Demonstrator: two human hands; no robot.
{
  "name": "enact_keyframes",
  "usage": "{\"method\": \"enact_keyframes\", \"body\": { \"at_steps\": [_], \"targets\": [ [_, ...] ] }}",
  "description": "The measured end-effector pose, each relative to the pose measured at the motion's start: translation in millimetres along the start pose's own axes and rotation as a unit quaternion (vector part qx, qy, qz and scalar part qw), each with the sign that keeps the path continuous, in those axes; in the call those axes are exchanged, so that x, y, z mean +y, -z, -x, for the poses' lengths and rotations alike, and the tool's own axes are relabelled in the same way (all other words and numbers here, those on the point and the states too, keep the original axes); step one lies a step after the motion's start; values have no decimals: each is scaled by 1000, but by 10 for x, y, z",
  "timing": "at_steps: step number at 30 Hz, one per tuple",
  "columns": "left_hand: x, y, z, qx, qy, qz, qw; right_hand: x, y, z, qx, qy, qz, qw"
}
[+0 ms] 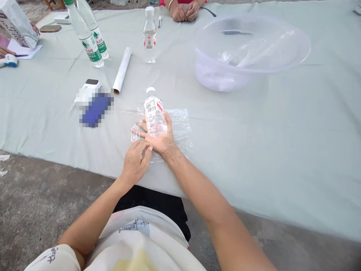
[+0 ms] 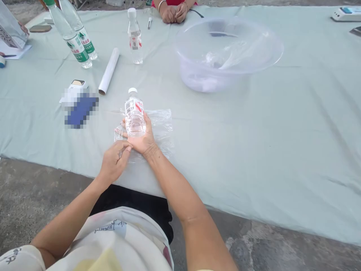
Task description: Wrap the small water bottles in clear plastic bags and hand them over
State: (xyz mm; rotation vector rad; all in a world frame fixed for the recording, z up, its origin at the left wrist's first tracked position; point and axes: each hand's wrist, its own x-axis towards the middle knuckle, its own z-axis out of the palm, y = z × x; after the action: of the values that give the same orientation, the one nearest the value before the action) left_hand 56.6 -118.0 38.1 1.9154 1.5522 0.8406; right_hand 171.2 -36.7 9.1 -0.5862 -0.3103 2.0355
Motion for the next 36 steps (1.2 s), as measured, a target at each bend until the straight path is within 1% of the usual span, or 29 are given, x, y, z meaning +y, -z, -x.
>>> {"method": "enact_keyframes", "body": {
  "at_steps": [1,2,4,6,7,10,13,16,20,23,26,30,33,35,36],
  "targets": [
    [-81,39,22,-18,-27,-86,996,1,15,-8,-7,3,-15,1000],
    [-150,89,41,-30,-44,-166,985,2,30,-13,-16,0,-32,999],
    [-257,207,73,-43,-42,-294,954,7,60,-15,-37,-15,-50,998],
    [-330,330,102,-47,-12,-360,932,9,82,-8,-50,-25,-57,997],
    [-357,389,117,-46,4,-371,928,8,88,-4,-52,-25,-59,997],
    [-413,542,167,-47,45,-363,930,3,86,7,-51,-26,-61,996],
    [-448,634,227,-44,58,-372,925,-4,68,11,-40,-22,-62,997],
    [-483,659,281,-42,50,-399,915,-26,55,10,-34,-1,-57,998],
    [-527,653,310,-42,39,-414,908,-123,84,0,-29,53,-63,996],
    [-536,672,302,-49,36,-421,905,-236,137,-5,-9,94,-73,993],
    [-515,706,289,-60,44,-427,901,-320,180,-7,21,126,-52,990],
    [-470,741,300,-83,50,-428,899,-320,184,-21,42,144,-39,988],
    [-398,796,345,-90,56,-412,905,-273,164,-42,45,151,-27,987],
    [-267,854,378,-60,41,-374,925,-247,151,-57,45,152,-24,987],
    [-163,876,386,-30,25,-337,941,-238,145,-64,45,152,-28,987]
  ]
}}
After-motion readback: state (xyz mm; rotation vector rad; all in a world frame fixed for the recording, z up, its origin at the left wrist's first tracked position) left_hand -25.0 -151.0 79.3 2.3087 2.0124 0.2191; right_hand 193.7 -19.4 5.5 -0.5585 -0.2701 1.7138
